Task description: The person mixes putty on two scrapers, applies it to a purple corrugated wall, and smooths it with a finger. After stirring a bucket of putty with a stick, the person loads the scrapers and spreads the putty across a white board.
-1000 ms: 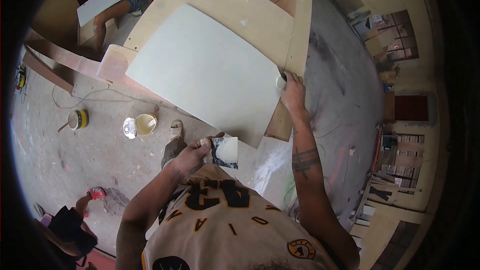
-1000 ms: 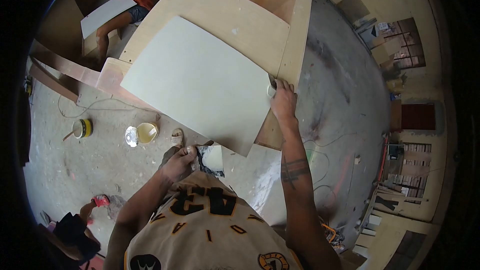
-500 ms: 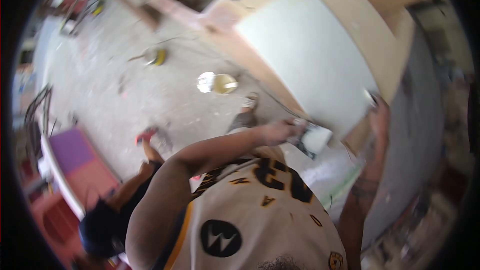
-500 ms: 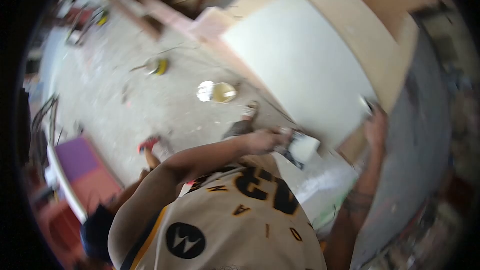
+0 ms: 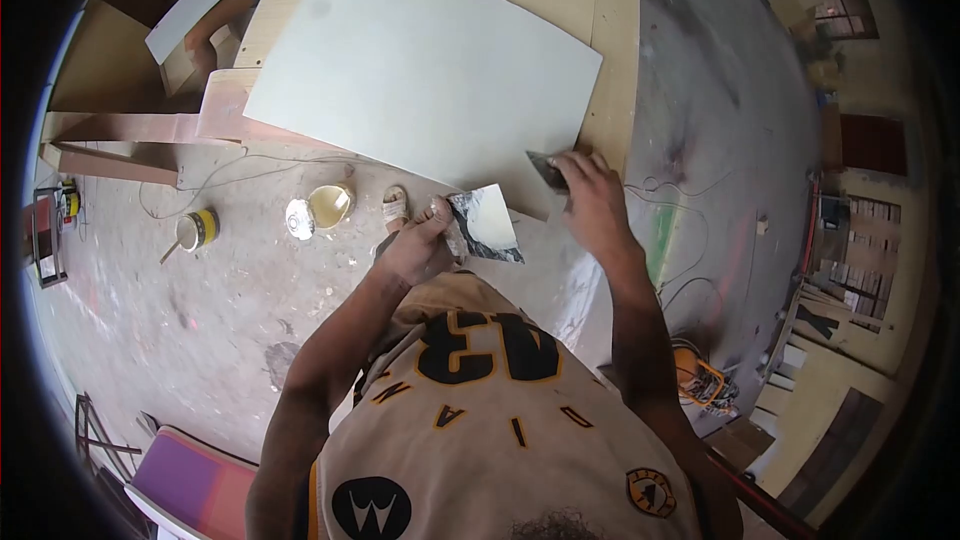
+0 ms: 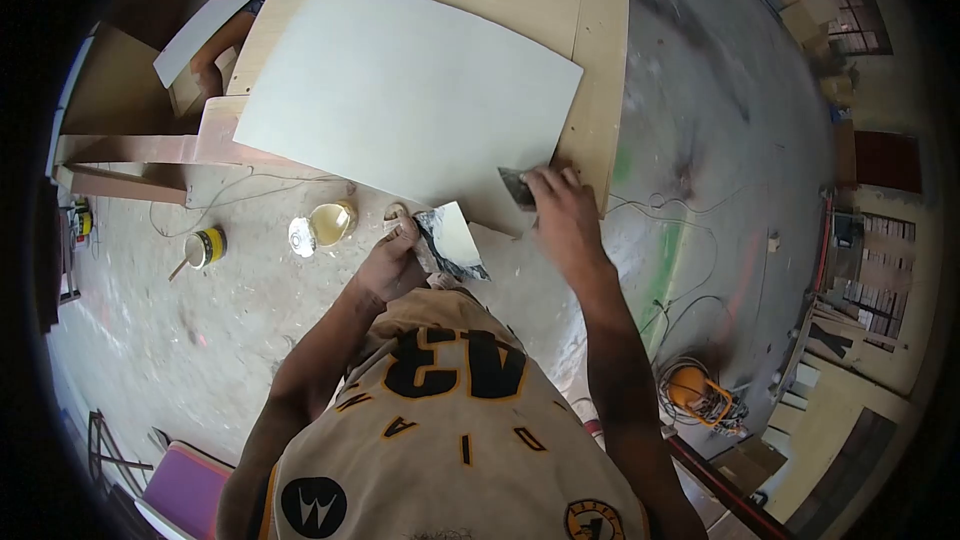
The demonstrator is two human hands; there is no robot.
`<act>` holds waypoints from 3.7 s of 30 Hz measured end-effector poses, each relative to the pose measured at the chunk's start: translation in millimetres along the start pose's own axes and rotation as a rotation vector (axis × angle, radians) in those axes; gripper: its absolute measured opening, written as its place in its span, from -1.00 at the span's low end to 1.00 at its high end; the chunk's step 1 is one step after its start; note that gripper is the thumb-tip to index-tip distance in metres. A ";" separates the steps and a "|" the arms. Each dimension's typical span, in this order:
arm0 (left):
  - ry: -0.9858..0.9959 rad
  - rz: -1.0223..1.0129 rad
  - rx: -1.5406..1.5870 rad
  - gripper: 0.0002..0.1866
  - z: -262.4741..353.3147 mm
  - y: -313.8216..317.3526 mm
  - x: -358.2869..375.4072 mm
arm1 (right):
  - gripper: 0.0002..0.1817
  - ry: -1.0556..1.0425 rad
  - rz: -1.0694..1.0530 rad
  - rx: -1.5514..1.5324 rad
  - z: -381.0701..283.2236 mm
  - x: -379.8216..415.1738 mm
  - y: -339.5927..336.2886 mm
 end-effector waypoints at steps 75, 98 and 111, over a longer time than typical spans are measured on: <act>-0.106 0.240 0.062 -0.37 -25.6 53.0 62.5 | -0.46 -0.377 0.355 -0.535 -106.1 127.0 -87.6; 0.314 0.318 0.119 -0.60 -17.9 46.7 147.7 | -0.74 0.098 0.377 -0.753 18.2 103.5 36.1; 0.282 0.338 0.130 -0.57 -24.0 48.2 144.2 | -0.80 -0.038 0.564 -0.651 -42.0 53.7 13.1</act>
Point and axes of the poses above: each hand's wrist, its own x-axis away from the middle knuckle, its own y-axis out of the palm, z = x × y, the point moved 7 cm from there along -x, towards the middle knuckle, and after that the axes turned 5 degrees about x, right-handed, at the moved point
